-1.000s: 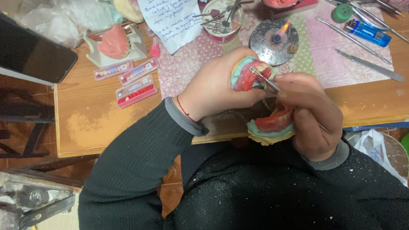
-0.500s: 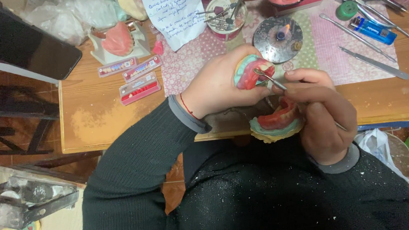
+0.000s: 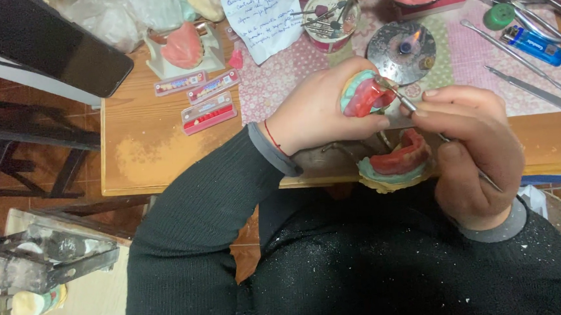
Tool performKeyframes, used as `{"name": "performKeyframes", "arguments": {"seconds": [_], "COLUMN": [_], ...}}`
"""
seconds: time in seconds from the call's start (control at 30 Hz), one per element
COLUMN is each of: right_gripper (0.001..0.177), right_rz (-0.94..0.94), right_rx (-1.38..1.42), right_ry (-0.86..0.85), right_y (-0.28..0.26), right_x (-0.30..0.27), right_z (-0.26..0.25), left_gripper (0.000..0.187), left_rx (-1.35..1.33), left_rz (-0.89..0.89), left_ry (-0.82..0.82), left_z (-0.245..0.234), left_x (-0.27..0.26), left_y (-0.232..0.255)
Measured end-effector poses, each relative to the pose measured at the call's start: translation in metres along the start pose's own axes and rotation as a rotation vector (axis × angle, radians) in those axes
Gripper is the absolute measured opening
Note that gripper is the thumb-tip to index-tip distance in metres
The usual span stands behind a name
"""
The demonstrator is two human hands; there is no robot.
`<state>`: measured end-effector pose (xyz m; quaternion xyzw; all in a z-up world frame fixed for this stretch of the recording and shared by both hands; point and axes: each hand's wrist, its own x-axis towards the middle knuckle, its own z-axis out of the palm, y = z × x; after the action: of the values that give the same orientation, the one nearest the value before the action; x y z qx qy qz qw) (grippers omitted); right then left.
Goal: Applying and shaping wax on a dental prosthesis model using carving tools and heat.
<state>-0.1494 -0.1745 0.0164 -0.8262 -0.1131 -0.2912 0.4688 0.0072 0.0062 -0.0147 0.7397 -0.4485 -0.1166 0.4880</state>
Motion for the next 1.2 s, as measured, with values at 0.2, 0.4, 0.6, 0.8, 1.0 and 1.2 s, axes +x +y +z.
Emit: {"name": "performKeyframes", "arguments": {"seconds": [0.2, 0.4, 0.6, 0.8, 1.0, 1.2], "right_gripper": [0.019, 0.023, 0.024, 0.025, 0.026, 0.025], "right_rz": [-0.025, -0.124, -0.097, -0.091, -0.089, -0.091], "right_rx": [-0.119, -0.170, -0.208, -0.278, -0.305, -0.327], "right_ry": [-0.021, -0.085, -0.080, -0.129, -0.160, -0.143], "right_y": [-0.007, 0.000, 0.000, -0.011, -0.007, -0.006], "right_x": [0.006, 0.002, 0.002, 0.009, 0.010, 0.016], "right_z": [0.000, -0.004, -0.010, -0.015, -0.022, -0.021], "left_gripper": [0.058, 0.061, 0.061, 0.063, 0.063, 0.062], "left_rx": [-0.008, 0.011, -0.002, 0.003, 0.009, -0.013], "left_rz": [-0.040, -0.023, 0.010, 0.013, 0.014, 0.012], "left_ry": [-0.024, 0.000, -0.001, -0.005, -0.002, -0.020], "left_z": [0.002, 0.002, 0.003, 0.005, 0.005, 0.002], "left_x": [0.003, 0.000, 0.001, 0.001, 0.001, 0.002], "left_y": [0.000, -0.003, -0.007, -0.010, -0.008, -0.006]}}
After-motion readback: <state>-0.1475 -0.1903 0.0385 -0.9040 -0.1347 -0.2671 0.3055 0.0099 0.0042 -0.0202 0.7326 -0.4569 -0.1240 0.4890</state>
